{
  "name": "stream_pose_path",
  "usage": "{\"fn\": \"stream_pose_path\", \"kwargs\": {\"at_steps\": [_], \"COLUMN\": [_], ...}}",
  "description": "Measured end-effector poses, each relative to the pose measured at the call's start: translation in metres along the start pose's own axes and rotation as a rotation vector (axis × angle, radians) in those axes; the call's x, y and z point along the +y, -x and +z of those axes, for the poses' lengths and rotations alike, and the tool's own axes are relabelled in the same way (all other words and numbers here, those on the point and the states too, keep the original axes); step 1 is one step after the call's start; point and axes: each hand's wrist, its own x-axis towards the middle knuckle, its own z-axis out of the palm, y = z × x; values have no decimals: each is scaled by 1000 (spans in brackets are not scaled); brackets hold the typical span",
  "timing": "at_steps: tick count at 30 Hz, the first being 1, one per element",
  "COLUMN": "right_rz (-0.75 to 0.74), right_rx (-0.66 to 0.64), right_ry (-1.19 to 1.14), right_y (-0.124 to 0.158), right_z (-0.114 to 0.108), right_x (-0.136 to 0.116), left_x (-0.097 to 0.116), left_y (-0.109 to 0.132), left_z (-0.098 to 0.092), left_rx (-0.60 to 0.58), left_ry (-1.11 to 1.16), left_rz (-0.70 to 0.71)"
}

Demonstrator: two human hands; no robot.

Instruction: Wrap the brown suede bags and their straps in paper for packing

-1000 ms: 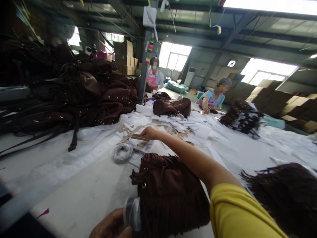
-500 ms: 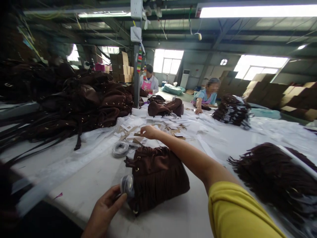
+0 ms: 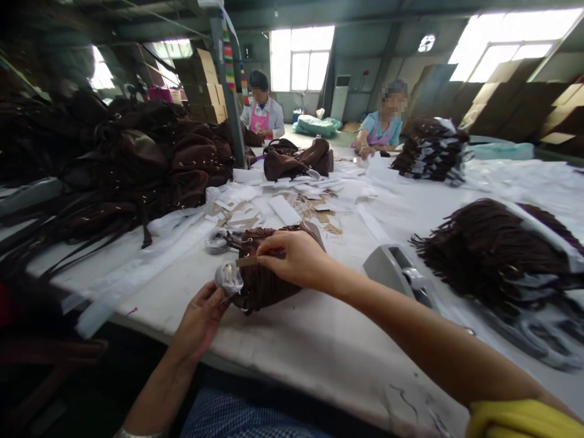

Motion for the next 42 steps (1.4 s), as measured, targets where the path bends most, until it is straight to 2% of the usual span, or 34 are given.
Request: {"fn": "stream_pose_path", "kwargs": {"at_steps": [3, 6, 13, 19, 27, 30, 35, 38, 42], "right_rz": [15, 28, 57, 52, -21, -22, -68, -90, 63], "right_rx": [24, 3, 0, -51, -88, -94, -207, -153, -48], "right_ry": [85, 90, 40, -46, -1, -12, -183, -199, -313], "right_y": [19, 25, 22, 24, 22, 20, 21, 23, 27], "right_z": [10, 18, 25, 25, 34, 36, 34, 37, 41], "right_x": [-3, -5, -10, -6, 8, 11, 18, 23, 23], "left_x": [4, 7, 8, 7, 8, 6, 6, 7, 9], "left_y": [3, 6, 16, 21, 24, 24, 22, 20, 19], "left_z": [8, 14, 17, 16, 32, 35, 36, 36, 37], "left_rx": [-27, -15, 5, -29, -124, -94, -74, -90, -115], "left_ry": [31, 13, -113, -209, -293, -336, -377, -409, -428], "left_rz": [19, 41, 87, 107, 104, 115, 178, 203, 193]}}
